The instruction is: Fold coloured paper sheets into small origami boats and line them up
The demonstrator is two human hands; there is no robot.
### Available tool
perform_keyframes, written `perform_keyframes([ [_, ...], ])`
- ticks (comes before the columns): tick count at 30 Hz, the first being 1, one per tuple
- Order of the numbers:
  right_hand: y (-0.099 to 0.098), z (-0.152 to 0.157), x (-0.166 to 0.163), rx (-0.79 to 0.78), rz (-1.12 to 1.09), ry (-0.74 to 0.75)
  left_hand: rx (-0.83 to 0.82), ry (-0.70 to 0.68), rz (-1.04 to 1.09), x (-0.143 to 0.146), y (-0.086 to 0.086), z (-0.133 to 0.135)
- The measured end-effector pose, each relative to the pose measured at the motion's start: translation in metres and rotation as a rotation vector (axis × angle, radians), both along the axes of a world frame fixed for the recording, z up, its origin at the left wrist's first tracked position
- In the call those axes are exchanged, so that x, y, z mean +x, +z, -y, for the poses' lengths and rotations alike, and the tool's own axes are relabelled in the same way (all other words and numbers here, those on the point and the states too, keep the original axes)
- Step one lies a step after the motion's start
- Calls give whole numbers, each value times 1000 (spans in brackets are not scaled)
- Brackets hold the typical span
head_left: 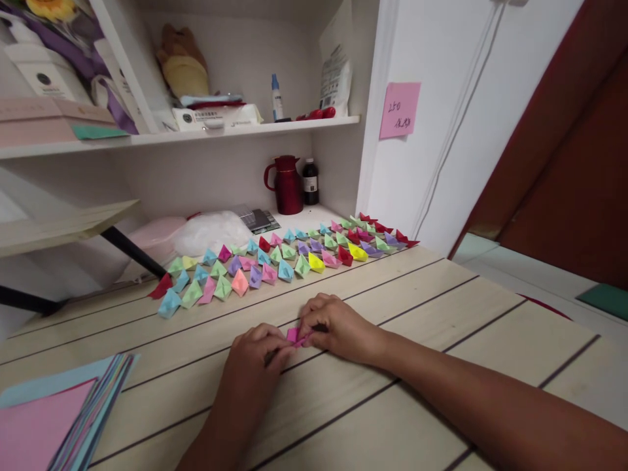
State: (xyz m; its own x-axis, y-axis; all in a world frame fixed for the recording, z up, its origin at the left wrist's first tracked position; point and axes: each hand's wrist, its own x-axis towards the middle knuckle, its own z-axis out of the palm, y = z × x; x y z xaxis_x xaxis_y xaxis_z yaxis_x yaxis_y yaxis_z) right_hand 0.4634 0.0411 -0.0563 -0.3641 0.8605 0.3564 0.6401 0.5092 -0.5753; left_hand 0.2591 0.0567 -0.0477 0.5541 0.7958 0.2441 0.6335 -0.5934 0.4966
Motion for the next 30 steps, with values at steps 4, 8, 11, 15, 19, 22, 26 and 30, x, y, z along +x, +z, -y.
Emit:
perform_keyframes([
  [4,1,-3,0,-40,-29,-8,-50,92,134,-1,-1,-2],
  [8,0,-7,-3,-64,-72,-26,-6,205,130,2,-3,-2],
  [11,1,-9,-6,-82,-87,-69,17,267,118,4,-5,-2],
  [15,3,-7,-9,-83,-71,-112,45,307,91,7,-8,0],
  [19,3,-6,-11,-75,-8,-144,80,328,62,13,-10,3],
  [22,3,-7,-12,-69,42,-148,122,332,31,16,-13,5],
  [26,3,-8,-13,-74,76,-151,166,332,1,16,-17,6],
  [30,4,-8,-13,-81,77,-210,173,337,-94,15,-17,7],
])
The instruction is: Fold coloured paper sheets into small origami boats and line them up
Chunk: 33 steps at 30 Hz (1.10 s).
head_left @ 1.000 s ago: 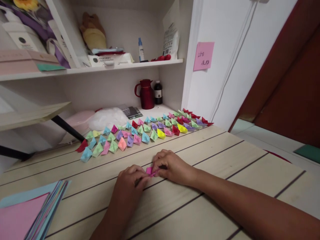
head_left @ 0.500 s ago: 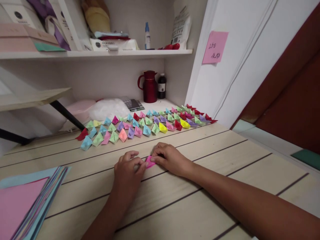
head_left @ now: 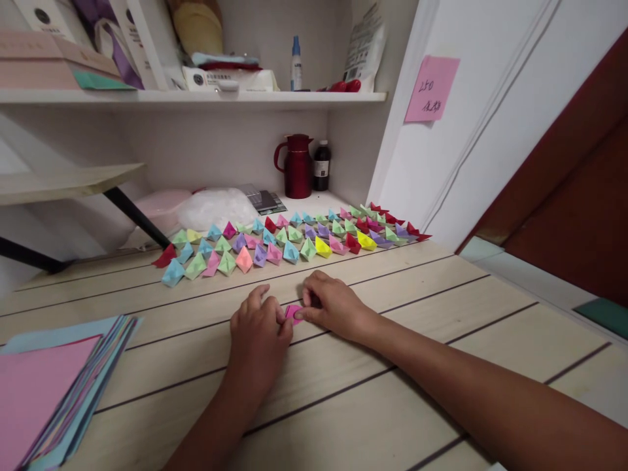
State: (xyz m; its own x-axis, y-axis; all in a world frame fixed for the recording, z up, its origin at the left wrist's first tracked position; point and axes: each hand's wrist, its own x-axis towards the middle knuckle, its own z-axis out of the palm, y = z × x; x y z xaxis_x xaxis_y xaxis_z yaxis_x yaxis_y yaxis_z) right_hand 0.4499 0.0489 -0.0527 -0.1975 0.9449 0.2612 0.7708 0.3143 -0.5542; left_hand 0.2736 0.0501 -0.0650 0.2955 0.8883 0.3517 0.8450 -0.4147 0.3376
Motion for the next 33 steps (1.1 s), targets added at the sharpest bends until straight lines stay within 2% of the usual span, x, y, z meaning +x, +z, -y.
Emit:
perform_keyframes([
  [7,-2,0,-2,22,-20,-38,-53,35,-62,-2,9,3],
  [13,-1,-2,-2,-17,-6,7,-112,-72,-22,-6,13,-1],
  [19,-6,-5,10,-39,-107,36,-154,-101,-9,-12,13,-6],
  [24,-3,4,13,101,-235,85,-176,-119,0,-15,12,-10],
  [28,-2,7,1,207,-58,189,-195,-143,-11,-16,13,-13],
  [30,-3,7,-4,217,50,229,-204,-157,-16,-19,13,-14],
  [33,-5,8,-3,213,91,244,-229,-197,-20,-26,14,-14],
])
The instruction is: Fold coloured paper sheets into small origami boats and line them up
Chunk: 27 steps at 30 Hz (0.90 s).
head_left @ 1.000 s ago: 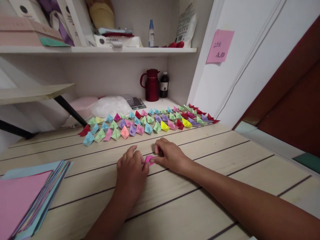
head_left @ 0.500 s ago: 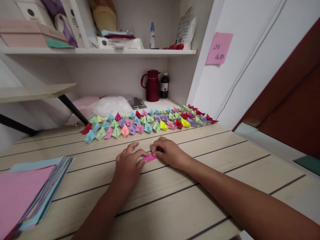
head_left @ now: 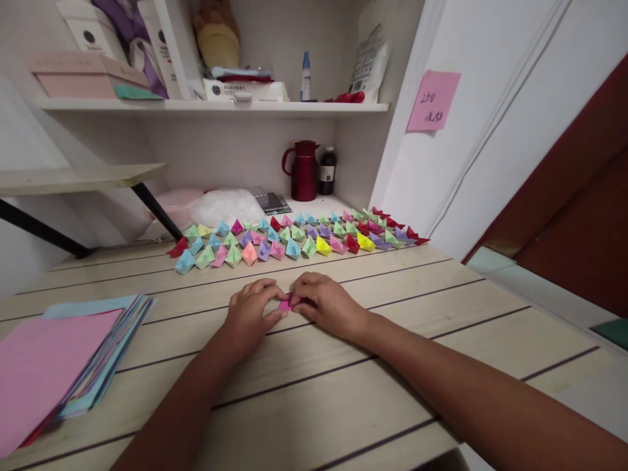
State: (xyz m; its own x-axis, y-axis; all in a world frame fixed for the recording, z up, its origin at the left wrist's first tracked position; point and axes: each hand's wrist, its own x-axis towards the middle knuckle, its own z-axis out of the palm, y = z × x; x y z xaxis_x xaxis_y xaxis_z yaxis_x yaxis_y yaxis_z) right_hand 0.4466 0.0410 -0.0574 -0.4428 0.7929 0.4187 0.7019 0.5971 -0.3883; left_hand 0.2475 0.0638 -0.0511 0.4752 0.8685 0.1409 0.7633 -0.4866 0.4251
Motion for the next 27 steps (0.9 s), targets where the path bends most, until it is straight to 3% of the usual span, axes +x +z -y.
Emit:
perform_keyframes([
  [7,0,-1,4,12,110,23,-4,-163,9,-21,-2,-8],
  [13,2,-4,-4,26,165,-31,177,-154,126,-19,-13,-24],
  [27,4,-7,-15,116,384,-217,216,-120,131,-13,-7,-24],
])
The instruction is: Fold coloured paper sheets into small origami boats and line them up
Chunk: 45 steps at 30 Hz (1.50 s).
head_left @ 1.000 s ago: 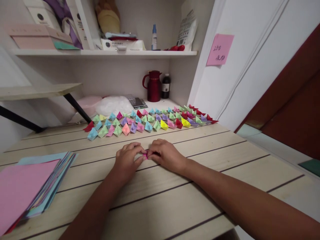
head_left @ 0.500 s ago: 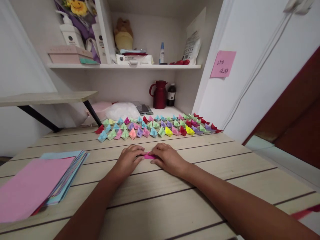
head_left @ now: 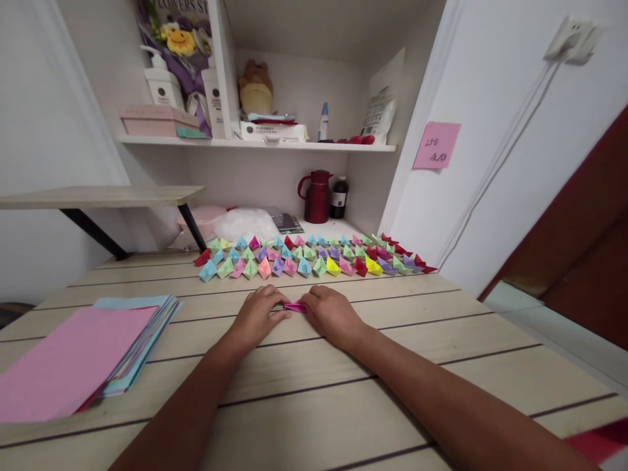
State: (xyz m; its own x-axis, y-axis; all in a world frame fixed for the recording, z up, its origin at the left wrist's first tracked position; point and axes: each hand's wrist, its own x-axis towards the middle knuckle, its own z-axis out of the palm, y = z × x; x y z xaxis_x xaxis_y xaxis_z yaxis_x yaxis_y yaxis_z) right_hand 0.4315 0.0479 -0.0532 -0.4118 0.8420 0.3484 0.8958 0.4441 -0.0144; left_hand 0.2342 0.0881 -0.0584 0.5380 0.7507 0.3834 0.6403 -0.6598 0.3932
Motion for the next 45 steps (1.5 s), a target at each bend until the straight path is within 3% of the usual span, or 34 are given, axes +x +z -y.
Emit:
perform_keyframes([
  [4,-2,-4,5,-51,-147,2,25,34,-15,4,1,5],
  [8,-3,-11,11,-142,-452,43,14,46,33,7,3,7],
  [15,0,-14,14,-290,-772,90,-164,42,437,11,8,3],
  [22,-2,-17,10,-395,-1033,99,-464,31,661,26,14,20],
  [29,0,-11,5,-505,-1264,130,-627,56,803,41,12,31],
  [33,5,-4,2,-517,-1284,188,-606,124,836,40,15,33],
  [37,11,-1,5,-417,-1217,236,-600,112,800,37,18,35],
  [45,12,-2,10,-370,-1131,293,-602,94,751,35,17,34],
])
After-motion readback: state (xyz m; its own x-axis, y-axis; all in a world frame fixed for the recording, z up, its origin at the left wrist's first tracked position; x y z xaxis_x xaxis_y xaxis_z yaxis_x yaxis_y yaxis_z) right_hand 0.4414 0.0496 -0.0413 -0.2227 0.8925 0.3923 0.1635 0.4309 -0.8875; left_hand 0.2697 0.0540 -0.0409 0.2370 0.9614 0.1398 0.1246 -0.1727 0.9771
